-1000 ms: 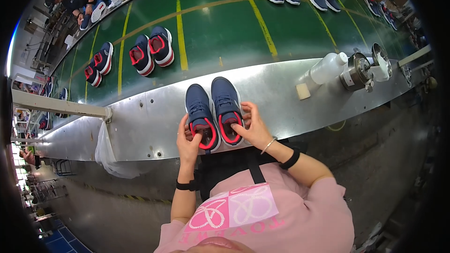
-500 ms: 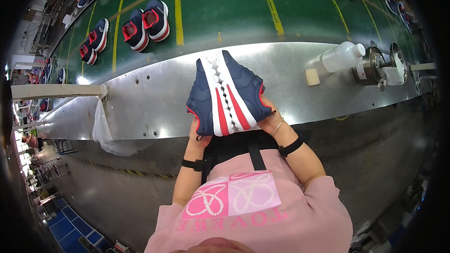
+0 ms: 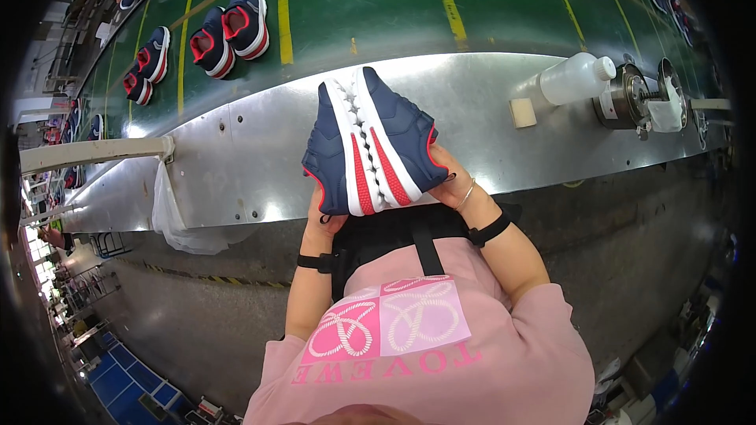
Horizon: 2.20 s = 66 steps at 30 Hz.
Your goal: Checking shoes for quality or defects on a manufacturing production line.
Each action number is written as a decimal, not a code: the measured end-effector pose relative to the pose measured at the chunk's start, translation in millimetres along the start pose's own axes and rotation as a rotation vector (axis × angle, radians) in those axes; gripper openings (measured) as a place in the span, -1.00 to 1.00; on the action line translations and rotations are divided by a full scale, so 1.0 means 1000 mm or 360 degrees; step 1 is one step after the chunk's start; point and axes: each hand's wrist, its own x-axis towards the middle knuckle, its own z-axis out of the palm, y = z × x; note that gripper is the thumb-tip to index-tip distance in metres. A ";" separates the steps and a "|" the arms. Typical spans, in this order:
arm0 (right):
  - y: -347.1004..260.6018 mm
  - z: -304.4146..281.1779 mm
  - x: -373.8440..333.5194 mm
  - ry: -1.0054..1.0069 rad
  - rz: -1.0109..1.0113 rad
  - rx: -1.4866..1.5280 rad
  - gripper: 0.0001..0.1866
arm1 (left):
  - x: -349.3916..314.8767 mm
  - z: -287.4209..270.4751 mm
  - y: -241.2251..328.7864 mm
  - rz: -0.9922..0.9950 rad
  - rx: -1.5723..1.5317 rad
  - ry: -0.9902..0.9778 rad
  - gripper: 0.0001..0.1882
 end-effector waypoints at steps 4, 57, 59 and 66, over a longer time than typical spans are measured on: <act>-0.002 0.000 0.000 -0.0054 -0.0014 -0.0023 -0.25 | 0.000 -0.005 0.000 -0.0025 0.0227 -0.0005 -0.44; -0.071 0.002 -0.068 0.0171 -0.1443 -0.1965 -0.43 | -0.031 0.034 0.036 0.1496 0.2125 -0.0044 -0.39; -0.071 0.005 -0.068 0.0208 -0.1554 -0.2035 -0.42 | -0.031 0.038 0.035 0.1534 0.2186 -0.0024 -0.39; -0.070 0.007 -0.066 0.0312 -0.1762 -0.2272 -0.38 | -0.032 0.046 0.031 0.1683 0.2293 0.0063 -0.38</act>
